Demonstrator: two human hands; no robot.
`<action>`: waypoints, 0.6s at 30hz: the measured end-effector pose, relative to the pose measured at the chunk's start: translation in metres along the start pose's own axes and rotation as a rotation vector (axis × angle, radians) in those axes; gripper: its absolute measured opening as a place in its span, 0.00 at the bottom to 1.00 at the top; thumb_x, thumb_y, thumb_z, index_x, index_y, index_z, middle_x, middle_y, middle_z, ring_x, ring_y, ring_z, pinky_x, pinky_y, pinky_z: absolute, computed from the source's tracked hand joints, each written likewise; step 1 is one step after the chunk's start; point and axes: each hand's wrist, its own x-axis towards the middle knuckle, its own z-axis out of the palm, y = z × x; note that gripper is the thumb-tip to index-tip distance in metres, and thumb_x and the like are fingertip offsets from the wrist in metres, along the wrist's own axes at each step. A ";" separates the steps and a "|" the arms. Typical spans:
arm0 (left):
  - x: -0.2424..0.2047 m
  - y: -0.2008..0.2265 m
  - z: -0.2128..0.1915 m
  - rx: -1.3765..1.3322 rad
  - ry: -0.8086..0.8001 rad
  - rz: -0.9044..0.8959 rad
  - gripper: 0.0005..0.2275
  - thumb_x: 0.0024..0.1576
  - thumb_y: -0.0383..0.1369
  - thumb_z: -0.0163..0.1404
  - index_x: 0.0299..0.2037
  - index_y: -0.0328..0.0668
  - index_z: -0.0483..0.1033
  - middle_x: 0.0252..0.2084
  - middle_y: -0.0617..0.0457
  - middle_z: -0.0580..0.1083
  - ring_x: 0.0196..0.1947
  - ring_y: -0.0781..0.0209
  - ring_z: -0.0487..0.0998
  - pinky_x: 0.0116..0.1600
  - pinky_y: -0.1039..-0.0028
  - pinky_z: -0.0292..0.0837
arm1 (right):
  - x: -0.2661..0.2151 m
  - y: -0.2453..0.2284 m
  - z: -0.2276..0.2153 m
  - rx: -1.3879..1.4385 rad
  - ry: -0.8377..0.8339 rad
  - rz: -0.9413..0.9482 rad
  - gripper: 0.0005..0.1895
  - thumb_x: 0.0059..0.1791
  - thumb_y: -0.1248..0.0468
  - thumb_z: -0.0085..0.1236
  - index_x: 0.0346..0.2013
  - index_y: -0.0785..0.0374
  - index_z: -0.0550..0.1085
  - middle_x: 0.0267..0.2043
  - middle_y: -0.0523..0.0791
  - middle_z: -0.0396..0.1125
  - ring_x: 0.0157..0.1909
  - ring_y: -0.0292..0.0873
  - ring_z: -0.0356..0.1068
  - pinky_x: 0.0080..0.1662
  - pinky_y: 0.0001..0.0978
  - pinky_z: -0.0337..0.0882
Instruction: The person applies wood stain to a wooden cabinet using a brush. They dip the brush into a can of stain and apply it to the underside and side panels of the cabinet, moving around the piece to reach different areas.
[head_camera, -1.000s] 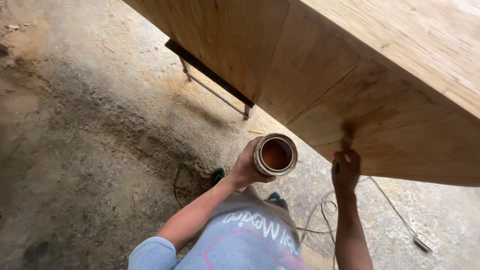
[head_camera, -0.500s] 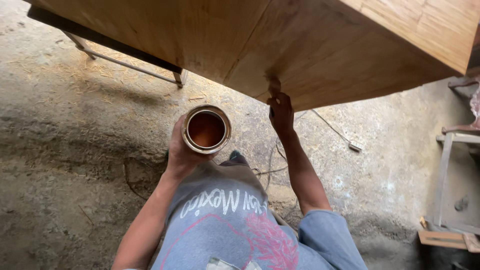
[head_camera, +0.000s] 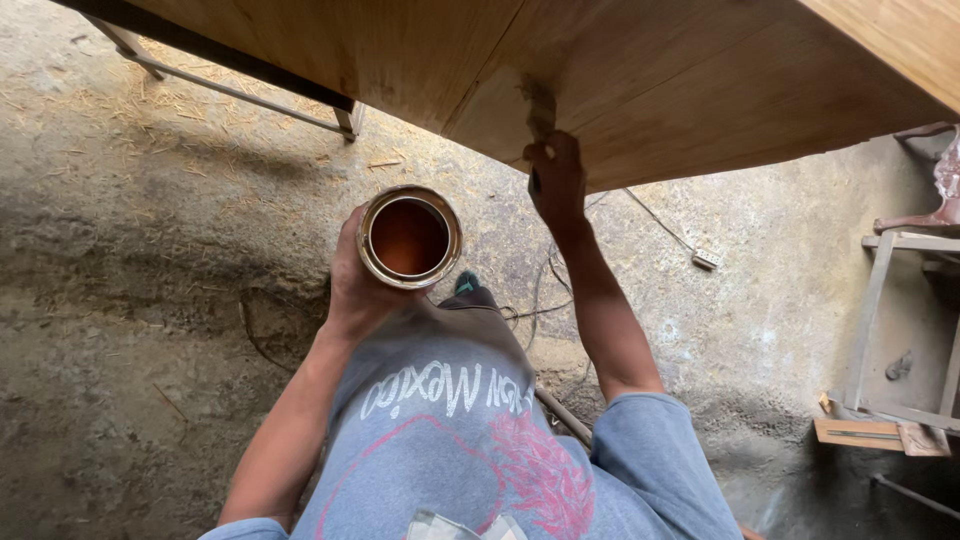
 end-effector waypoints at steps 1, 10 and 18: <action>0.002 0.000 0.000 0.027 -0.005 0.003 0.48 0.41 0.36 0.75 0.69 0.37 0.57 0.61 0.43 0.70 0.62 0.47 0.75 0.69 0.61 0.75 | 0.003 0.005 -0.004 0.024 -0.019 0.017 0.07 0.48 0.74 0.61 0.37 0.58 0.78 0.48 0.48 0.67 0.56 0.50 0.67 0.54 0.46 0.75; 0.014 0.010 0.005 -0.037 -0.031 -0.034 0.45 0.43 0.34 0.74 0.69 0.36 0.58 0.62 0.43 0.70 0.63 0.47 0.75 0.69 0.63 0.74 | 0.010 -0.007 0.019 0.256 0.121 0.243 0.09 0.47 0.76 0.61 0.40 0.63 0.74 0.50 0.54 0.64 0.54 0.55 0.67 0.51 0.47 0.74; 0.016 0.009 0.007 0.041 -0.050 -0.018 0.44 0.41 0.33 0.74 0.67 0.36 0.61 0.61 0.42 0.70 0.61 0.46 0.75 0.67 0.61 0.74 | 0.038 0.004 -0.019 0.201 0.259 0.138 0.10 0.52 0.79 0.59 0.37 0.60 0.78 0.50 0.50 0.68 0.53 0.48 0.74 0.46 0.37 0.83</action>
